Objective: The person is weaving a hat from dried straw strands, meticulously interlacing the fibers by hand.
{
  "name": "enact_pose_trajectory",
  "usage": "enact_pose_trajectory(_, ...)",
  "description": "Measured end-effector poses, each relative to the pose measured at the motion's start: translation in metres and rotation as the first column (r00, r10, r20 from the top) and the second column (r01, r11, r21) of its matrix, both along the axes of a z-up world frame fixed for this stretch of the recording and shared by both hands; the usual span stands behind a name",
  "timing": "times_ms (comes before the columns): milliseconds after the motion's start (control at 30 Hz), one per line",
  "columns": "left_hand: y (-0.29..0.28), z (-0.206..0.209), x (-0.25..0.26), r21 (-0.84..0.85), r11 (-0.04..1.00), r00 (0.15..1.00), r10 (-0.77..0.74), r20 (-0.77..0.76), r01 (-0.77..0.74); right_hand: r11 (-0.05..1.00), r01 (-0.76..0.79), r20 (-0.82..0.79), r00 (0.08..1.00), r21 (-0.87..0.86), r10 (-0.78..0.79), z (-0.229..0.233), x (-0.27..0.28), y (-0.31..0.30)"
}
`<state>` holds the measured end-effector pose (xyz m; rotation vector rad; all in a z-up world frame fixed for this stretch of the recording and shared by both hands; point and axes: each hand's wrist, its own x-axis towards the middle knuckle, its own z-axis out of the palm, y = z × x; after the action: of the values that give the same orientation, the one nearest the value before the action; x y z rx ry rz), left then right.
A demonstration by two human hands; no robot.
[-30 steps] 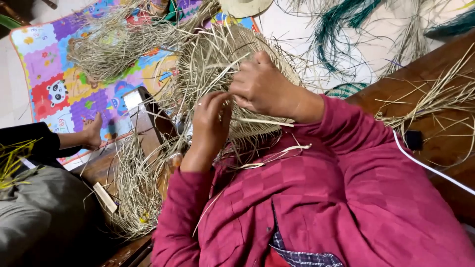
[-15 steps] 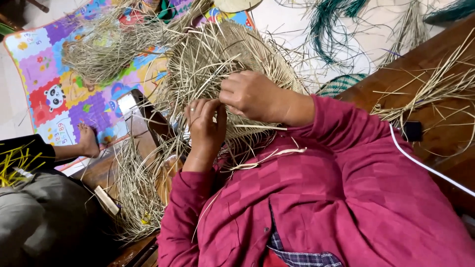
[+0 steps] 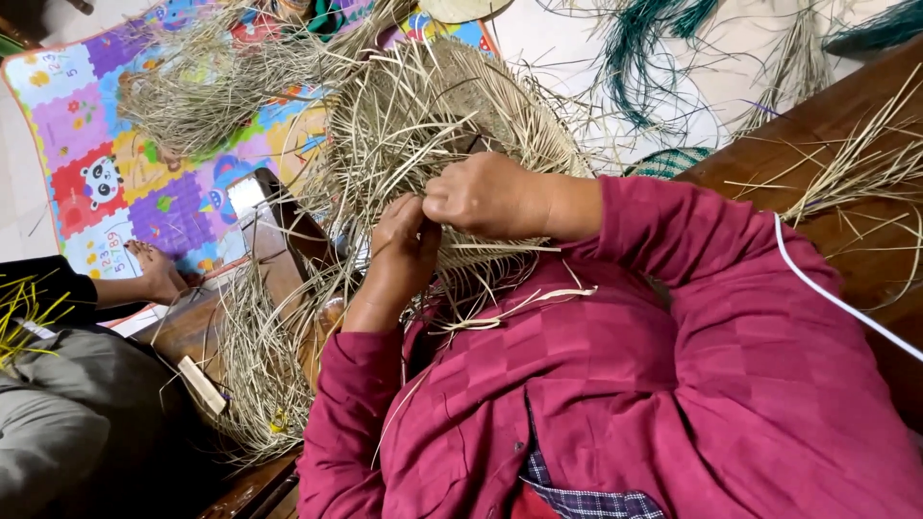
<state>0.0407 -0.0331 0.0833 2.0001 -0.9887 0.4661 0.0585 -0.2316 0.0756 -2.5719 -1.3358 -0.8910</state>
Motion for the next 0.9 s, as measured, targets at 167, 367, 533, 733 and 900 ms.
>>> enact_pose_trajectory(167, 0.009, 0.000, 0.002, -0.021, 0.997, 0.980, -0.077, -0.183, 0.075, 1.000, 0.022, 0.216, 0.976, -0.002, -0.021, -0.004, 0.013, -0.009)
enact_pose_trajectory(367, 0.009, 0.039, -0.009, -0.102, 0.993, 0.996, -0.065, -0.068, 0.058, 0.972, 0.230, 0.184, 0.954, 0.048, -0.235, 0.012, 0.008, -0.057)
enact_pose_trajectory(533, 0.044, 0.071, -0.062, -0.230, 0.969, 0.995, 0.084, -0.053, -0.093, 0.706, 0.687, -0.100, 0.701, -0.170, -0.706, 0.089, -0.038, -0.101)
enact_pose_trajectory(733, 0.106, 0.061, -0.109, -0.388, 0.868, 0.948, 0.313, -0.056, -0.310, 0.921, -0.138, -0.007, 0.989, 0.364, 0.151, 0.123, -0.054, -0.058)
enact_pose_trajectory(900, 0.144, 0.038, -0.116, -0.193, 0.853, 0.838, 0.391, -0.380, -0.485, 0.876, -0.358, -0.240, 0.865, 0.323, 0.441, 0.102, -0.056, -0.014)
